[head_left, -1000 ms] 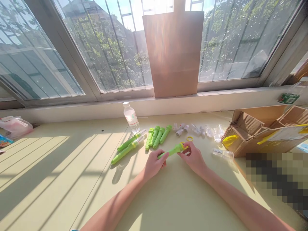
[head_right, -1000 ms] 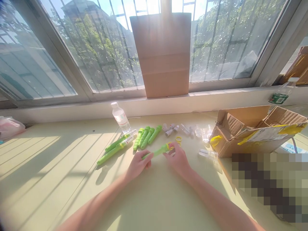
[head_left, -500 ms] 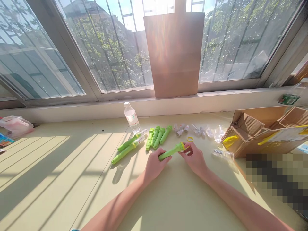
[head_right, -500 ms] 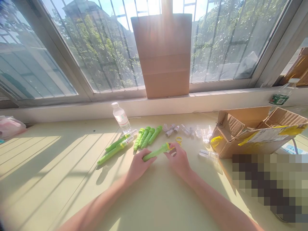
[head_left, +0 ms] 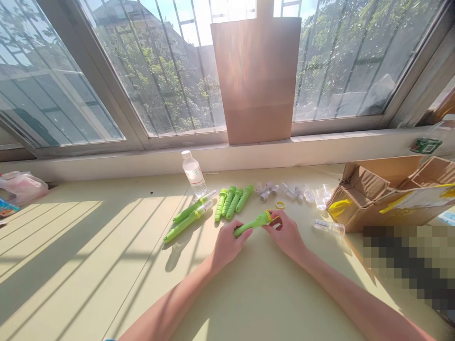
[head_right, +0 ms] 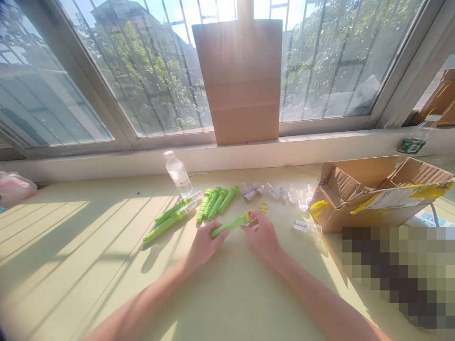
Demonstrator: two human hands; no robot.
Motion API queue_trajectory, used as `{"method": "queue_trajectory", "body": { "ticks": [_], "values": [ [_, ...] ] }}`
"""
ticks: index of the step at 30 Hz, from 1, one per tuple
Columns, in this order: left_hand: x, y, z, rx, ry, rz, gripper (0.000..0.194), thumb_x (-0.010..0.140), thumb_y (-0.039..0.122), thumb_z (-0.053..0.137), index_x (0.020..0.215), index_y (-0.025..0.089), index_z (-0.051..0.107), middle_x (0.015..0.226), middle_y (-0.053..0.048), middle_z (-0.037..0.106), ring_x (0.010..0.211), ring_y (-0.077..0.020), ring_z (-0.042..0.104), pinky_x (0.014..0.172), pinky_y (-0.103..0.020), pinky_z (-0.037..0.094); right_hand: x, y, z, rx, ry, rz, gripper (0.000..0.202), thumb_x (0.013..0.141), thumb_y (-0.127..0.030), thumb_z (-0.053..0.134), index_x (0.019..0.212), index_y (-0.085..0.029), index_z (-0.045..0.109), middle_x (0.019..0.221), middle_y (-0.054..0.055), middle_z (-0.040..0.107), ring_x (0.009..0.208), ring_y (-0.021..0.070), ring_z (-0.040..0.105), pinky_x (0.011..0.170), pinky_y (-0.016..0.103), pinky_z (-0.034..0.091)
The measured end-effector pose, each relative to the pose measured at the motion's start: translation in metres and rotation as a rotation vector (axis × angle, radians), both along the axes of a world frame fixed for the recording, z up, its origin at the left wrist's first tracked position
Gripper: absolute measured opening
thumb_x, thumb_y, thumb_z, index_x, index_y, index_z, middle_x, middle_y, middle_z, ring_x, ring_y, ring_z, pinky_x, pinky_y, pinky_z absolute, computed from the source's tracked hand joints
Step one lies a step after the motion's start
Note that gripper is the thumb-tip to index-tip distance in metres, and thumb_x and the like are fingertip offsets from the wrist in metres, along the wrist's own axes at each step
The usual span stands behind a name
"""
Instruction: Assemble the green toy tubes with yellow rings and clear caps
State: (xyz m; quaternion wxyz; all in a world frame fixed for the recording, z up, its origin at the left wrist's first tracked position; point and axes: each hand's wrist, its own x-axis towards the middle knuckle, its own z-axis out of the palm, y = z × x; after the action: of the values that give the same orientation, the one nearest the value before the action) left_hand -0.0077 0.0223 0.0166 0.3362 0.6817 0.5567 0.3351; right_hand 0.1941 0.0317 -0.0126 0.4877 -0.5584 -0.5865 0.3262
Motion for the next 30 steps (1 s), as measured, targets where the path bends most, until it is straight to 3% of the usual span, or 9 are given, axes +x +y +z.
{"method": "queue_trajectory", "body": {
  "ticks": [7, 24, 30],
  "values": [
    [-0.002, 0.004, 0.003, -0.135, -0.156, -0.018, 0.033, 0.082, 0.052, 0.063, 0.077, 0.019, 0.058, 0.058, 0.002, 0.062, 0.052, -0.0131, 0.056, 0.054, -0.026, 0.043, 0.000, 0.000, -0.002, 0.015, -0.036, 0.052, 0.031, 0.074, -0.039, 0.067, 0.090, -0.027, 0.044, 0.121, 0.005, 0.066, 0.072, 0.0162, 0.067, 0.058, 0.033, 0.055],
    [-0.005, 0.003, 0.010, -0.255, -0.200, -0.120, 0.041, 0.087, 0.058, 0.057, 0.075, 0.019, 0.055, 0.054, 0.001, 0.062, 0.047, -0.0111, 0.053, 0.052, -0.024, 0.040, -0.002, -0.001, -0.008, 0.170, -0.105, -0.011, 0.025, 0.078, -0.037, 0.062, 0.090, -0.027, 0.042, 0.116, 0.004, 0.070, 0.070, 0.0156, 0.067, 0.060, 0.033, 0.055],
    [-0.001, 0.002, 0.006, -0.117, -0.117, -0.067, 0.038, 0.088, 0.054, 0.055, 0.074, 0.019, 0.058, 0.062, 0.002, 0.059, 0.053, -0.0114, 0.053, 0.054, -0.025, 0.040, 0.000, 0.001, -0.008, 0.155, -0.093, -0.045, 0.025, 0.077, -0.039, 0.064, 0.085, -0.027, 0.044, 0.114, 0.003, 0.073, 0.063, 0.0151, 0.065, 0.057, 0.033, 0.054]
  ]
}}
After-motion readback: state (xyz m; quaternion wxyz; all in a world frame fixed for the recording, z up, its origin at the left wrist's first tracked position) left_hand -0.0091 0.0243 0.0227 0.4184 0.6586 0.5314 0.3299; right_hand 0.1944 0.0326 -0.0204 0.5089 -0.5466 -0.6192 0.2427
